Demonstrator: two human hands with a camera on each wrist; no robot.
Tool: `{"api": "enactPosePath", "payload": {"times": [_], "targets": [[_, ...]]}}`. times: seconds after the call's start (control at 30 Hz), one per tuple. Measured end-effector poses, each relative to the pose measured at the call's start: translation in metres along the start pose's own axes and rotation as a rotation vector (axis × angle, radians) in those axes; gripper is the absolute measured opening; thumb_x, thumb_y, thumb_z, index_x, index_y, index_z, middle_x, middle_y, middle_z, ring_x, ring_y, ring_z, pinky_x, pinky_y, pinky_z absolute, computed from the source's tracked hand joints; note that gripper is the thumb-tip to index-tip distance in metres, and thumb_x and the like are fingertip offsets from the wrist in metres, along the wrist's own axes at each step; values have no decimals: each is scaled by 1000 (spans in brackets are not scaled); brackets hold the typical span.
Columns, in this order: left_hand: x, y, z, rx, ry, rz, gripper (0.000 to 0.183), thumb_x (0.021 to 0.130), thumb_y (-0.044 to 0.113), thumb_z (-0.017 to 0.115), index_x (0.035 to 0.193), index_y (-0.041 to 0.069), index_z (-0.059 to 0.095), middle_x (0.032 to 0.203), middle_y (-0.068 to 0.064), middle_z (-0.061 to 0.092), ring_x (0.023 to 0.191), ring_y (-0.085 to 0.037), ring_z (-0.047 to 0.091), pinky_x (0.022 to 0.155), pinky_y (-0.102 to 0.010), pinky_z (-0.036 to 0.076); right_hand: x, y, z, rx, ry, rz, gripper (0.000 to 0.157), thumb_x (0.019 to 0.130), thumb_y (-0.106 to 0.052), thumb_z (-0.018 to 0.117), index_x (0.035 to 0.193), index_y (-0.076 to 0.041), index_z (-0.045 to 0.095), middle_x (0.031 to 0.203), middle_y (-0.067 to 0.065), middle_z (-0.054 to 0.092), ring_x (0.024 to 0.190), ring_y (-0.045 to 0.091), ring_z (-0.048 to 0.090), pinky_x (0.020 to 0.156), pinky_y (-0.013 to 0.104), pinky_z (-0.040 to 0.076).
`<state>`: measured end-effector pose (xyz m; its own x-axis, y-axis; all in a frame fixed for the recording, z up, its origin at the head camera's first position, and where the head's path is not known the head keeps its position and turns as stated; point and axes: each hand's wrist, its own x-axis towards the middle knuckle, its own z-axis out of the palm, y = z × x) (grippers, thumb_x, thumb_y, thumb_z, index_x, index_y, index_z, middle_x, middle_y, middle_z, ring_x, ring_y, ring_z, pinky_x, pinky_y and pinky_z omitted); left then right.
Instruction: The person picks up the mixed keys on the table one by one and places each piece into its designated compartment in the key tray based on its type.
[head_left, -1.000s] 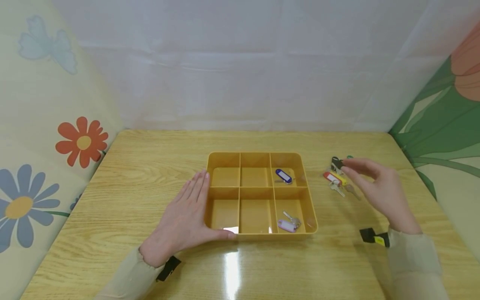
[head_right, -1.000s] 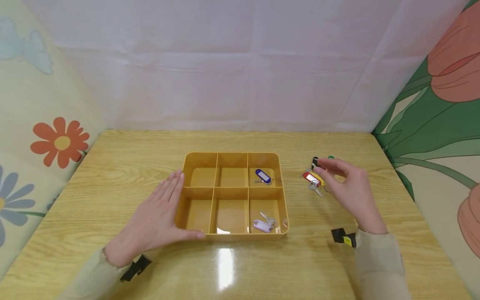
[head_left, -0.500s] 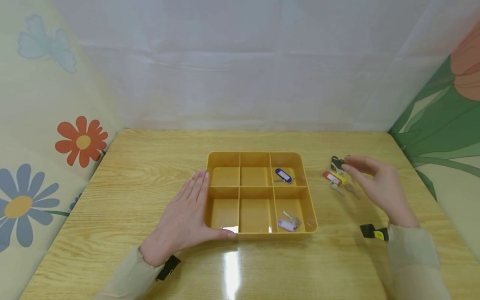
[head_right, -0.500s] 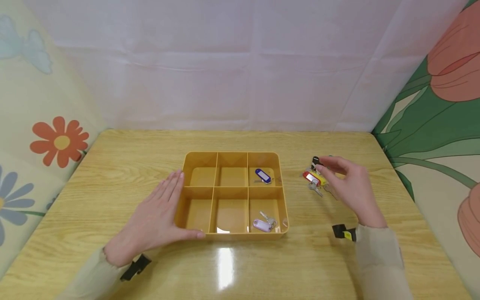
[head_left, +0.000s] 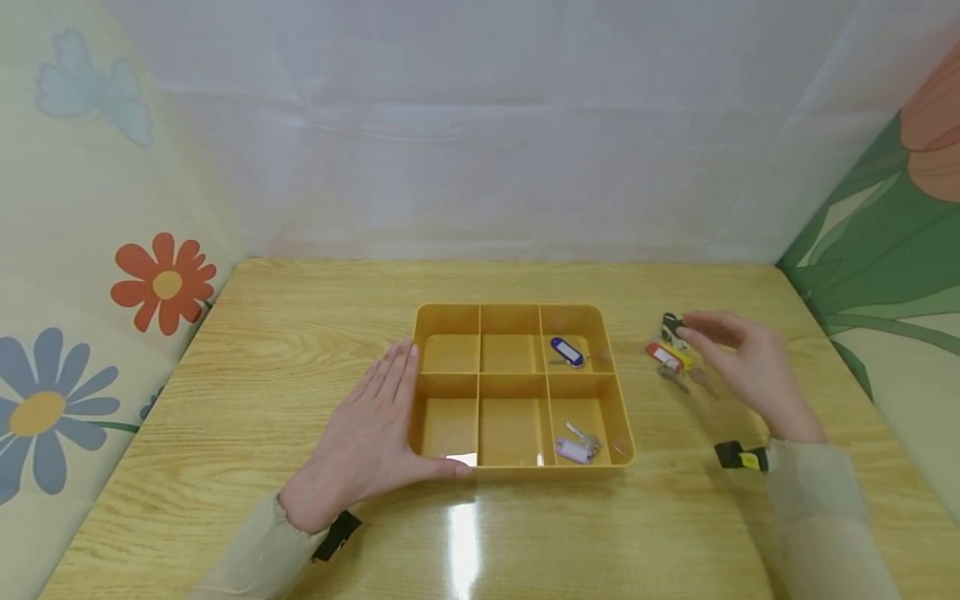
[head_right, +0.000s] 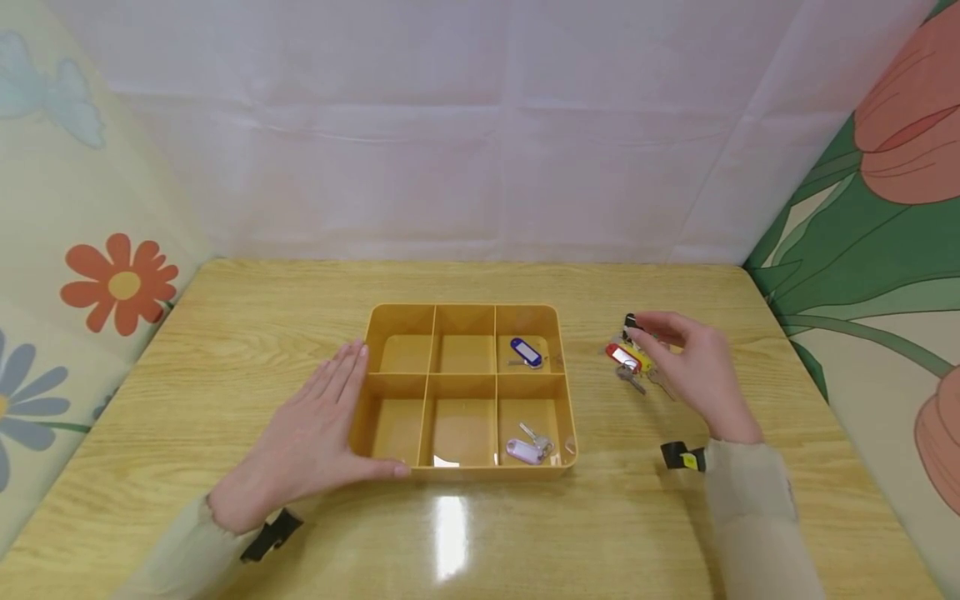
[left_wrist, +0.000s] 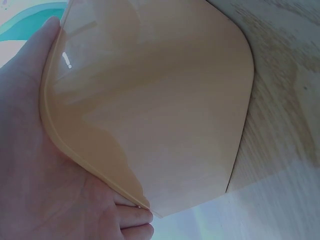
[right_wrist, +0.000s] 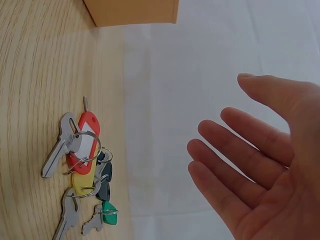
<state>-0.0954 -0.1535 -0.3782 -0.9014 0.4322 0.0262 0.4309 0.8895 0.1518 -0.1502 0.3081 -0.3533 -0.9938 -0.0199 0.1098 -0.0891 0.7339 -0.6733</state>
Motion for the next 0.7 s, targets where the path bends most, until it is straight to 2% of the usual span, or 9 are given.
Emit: {"api": "enactPosePath", "payload": {"times": [0.07,0.27,0.7], "targets": [[0,0,0,2,0,0,147,65,102,42,160,0,-7,167,-18,-5,153,-29,-6,124,-44,8,2,1,1,-1,-7,0,56,100,-47,63,136,-5,64,133,18,64,122,41,58,95,64,48],[-1,0,-1,3,3,6,148,65,103,39,160,-3,-2,167,-19,-6,153,-29,-7,124,-42,7,6,6,3,8,-26,9,58,99,-51,62,136,-6,64,134,17,64,123,40,57,97,63,47],[0,0,0,6,1,5,147,65,103,39,159,0,-7,167,-18,-6,153,-29,-7,124,-43,7,9,11,8,-10,-16,0,56,100,-49,62,134,-5,65,131,16,66,118,36,62,96,58,50]]}}
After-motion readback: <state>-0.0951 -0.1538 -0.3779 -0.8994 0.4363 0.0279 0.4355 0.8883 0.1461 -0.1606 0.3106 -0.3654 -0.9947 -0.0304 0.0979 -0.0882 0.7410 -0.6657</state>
